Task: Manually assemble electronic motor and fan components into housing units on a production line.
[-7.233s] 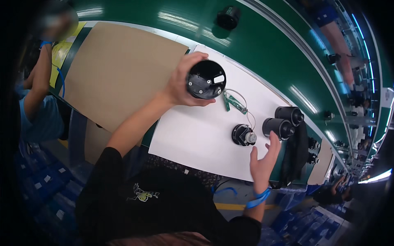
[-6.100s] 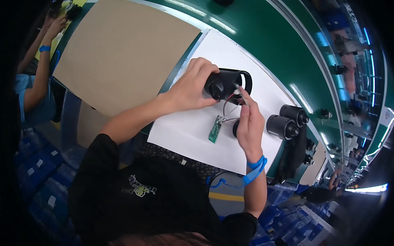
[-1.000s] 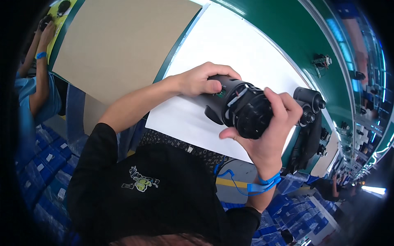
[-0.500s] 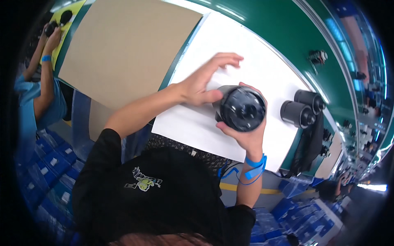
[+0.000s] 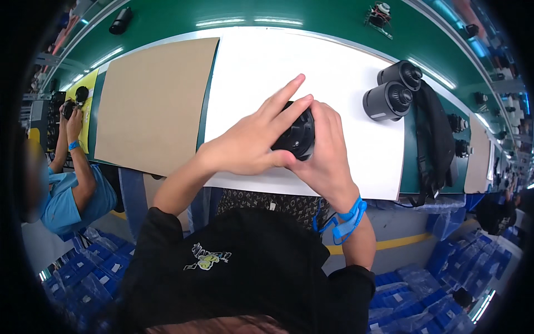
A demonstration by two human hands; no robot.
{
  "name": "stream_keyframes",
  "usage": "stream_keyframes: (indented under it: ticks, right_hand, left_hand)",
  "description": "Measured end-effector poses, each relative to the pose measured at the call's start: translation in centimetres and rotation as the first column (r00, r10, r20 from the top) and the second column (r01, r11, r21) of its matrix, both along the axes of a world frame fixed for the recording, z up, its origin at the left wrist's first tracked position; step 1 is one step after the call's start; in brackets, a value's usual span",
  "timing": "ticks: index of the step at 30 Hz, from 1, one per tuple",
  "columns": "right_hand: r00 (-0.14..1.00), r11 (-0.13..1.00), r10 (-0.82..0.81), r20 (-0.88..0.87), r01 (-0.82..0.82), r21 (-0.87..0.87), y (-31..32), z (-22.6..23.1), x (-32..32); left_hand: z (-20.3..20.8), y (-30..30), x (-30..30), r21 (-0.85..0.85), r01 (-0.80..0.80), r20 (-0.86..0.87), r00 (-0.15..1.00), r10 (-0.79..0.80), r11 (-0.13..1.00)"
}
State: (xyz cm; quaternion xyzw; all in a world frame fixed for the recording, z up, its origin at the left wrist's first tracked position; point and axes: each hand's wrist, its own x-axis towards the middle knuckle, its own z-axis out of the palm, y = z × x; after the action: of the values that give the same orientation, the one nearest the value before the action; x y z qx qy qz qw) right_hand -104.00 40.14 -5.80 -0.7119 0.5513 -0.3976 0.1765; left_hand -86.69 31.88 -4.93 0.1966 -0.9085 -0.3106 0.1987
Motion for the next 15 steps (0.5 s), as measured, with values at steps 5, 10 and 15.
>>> stream_keyframes:
  ticks: [5, 10, 15]
  right_hand:
    - [0.994, 0.98, 0.099, -0.052, -0.106, -0.169, 1.4, 0.8, -0.3]
    - [0.857, 0.963, 0.164, 0.489, -0.246, 0.108, 2.1, 1.0, -1.8]
    - [0.917, 0.955, 0.238, 0.319, -0.28, 0.095, 0.0, 0.3, -4.6]
  left_hand:
    - [-0.7, 0.5, 0.2, 0.866, 0.123, -0.199, 0.974, 0.109, 0.484]
    - [-0.7, 2.3, 0.1, 0.235, 0.085, -0.398, 0.917, 0.016, 0.968]
    - [-1.0, 1.5, -2.4, 0.084, -0.07, -0.331, 0.939, 0.094, 0.994]
